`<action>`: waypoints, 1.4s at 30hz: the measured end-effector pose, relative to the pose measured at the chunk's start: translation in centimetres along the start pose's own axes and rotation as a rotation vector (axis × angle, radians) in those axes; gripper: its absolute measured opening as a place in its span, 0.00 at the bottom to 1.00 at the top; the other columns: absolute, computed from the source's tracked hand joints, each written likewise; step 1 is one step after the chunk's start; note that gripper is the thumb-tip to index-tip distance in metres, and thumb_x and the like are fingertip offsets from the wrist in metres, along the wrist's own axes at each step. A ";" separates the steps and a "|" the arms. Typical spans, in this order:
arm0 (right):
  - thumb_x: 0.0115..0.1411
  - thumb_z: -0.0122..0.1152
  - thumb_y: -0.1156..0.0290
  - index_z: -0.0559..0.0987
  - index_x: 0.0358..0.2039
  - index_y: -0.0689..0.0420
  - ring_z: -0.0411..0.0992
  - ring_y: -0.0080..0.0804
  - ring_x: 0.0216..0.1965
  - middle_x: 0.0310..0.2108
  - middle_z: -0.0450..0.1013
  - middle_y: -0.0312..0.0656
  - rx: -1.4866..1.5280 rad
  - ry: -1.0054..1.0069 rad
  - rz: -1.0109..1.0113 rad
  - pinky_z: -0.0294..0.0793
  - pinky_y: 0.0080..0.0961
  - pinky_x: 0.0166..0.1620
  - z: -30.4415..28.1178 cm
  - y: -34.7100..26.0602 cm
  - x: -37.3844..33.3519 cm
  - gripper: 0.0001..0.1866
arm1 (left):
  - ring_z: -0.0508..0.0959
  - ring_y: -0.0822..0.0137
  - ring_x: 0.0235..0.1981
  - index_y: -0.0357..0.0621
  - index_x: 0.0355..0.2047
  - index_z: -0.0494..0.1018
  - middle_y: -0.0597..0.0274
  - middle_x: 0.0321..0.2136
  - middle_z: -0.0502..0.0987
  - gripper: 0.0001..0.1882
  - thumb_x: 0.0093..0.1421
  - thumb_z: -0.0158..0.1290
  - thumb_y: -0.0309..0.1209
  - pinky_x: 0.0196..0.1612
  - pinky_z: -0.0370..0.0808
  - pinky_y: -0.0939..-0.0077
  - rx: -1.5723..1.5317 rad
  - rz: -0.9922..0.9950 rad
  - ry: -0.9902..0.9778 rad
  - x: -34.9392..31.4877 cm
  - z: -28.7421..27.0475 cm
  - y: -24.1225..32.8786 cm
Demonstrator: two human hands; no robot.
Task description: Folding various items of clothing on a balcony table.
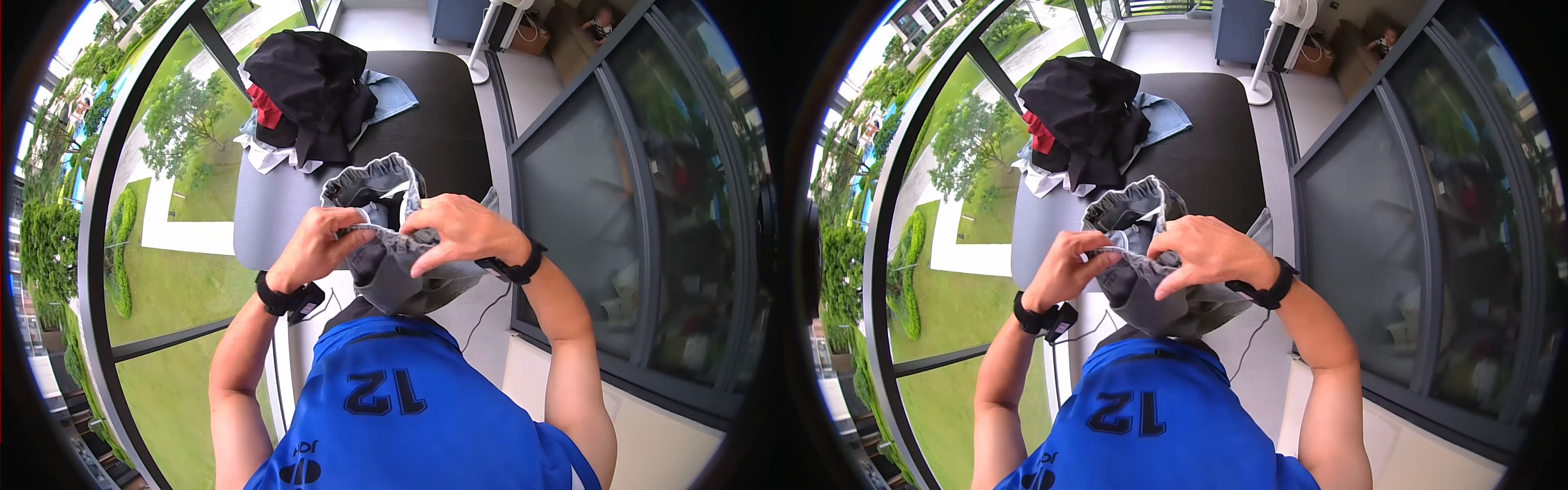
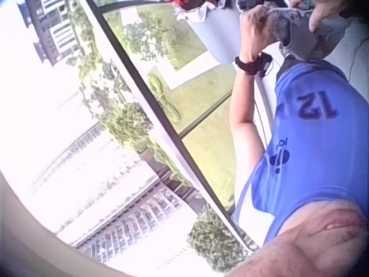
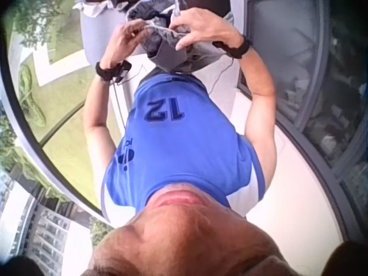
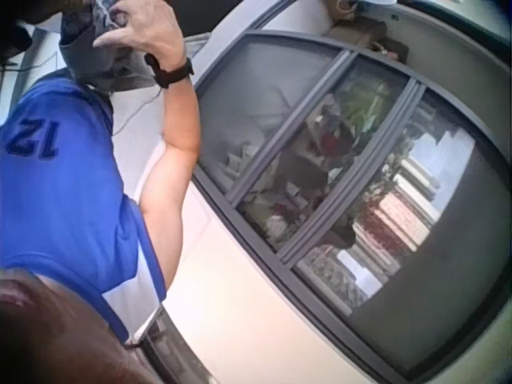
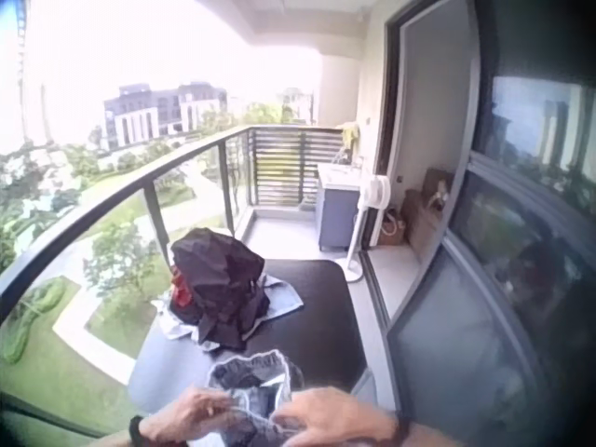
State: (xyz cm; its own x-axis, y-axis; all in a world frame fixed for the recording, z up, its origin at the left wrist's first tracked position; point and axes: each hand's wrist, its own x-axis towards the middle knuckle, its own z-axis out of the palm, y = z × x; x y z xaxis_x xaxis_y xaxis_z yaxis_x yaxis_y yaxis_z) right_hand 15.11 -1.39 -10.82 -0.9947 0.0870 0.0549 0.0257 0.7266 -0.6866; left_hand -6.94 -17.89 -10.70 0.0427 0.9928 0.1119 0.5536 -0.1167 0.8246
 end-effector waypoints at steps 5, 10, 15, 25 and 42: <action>0.45 0.80 0.50 0.82 0.42 0.56 0.75 0.49 0.40 0.36 0.75 0.46 0.028 0.011 -0.004 0.73 0.39 0.43 1.7 1.6 -2.3 0.30 | 0.75 0.60 0.25 0.33 0.34 0.77 0.51 0.23 0.76 0.12 0.65 0.62 0.31 0.31 0.70 0.66 -0.081 -0.090 -0.055 -0.9 0.0 -1.4; 0.50 0.77 0.56 0.82 0.35 0.56 0.73 0.46 0.34 0.31 0.70 0.45 -0.101 0.237 -0.140 0.72 0.41 0.40 3.8 2.0 -3.6 0.19 | 0.74 0.73 0.28 0.33 0.34 0.78 0.58 0.23 0.78 0.12 0.68 0.60 0.32 0.36 0.72 0.73 -0.143 -0.195 -0.003 -1.1 0.5 -2.1; 0.51 0.72 0.65 0.75 0.20 0.58 0.72 0.43 0.28 0.25 0.68 0.43 -0.269 0.250 -0.144 0.72 0.39 0.33 3.5 1.7 -4.0 0.14 | 0.73 0.67 0.23 0.33 0.34 0.78 0.53 0.21 0.75 0.14 0.67 0.61 0.34 0.30 0.70 0.67 -0.115 -0.187 0.011 -2.1 -0.2 -3.1; 0.40 0.73 0.76 0.75 0.19 0.63 0.73 0.44 0.28 0.27 0.76 0.46 -0.250 0.283 -0.195 0.71 0.34 0.30 -10.5 -4.0 -10.4 0.11 | 0.80 0.56 0.45 0.42 0.33 0.82 0.59 0.36 0.84 0.17 0.48 0.73 0.37 0.55 0.67 0.54 0.541 0.146 -0.065 -2.2 -2.0 -3.4; 0.53 0.76 0.78 0.84 0.32 0.63 0.71 0.23 0.31 0.28 0.76 0.36 -0.157 0.677 -0.028 0.68 0.24 0.36 -16.1 -8.4 -14.1 0.08 | 0.70 0.77 0.29 0.36 0.30 0.70 0.67 0.27 0.71 0.13 0.51 0.65 0.16 0.36 0.68 0.79 0.188 0.001 0.231 4.2 -7.7 9.1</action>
State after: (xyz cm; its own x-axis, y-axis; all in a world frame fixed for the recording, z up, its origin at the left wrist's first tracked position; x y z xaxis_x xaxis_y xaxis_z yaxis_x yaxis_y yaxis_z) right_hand 30.52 2.30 5.84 -0.7152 0.4360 0.5462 0.0661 0.8202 -0.5683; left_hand -8.08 -14.95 1.56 -0.1354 0.9579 0.2533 0.6992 -0.0888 0.7094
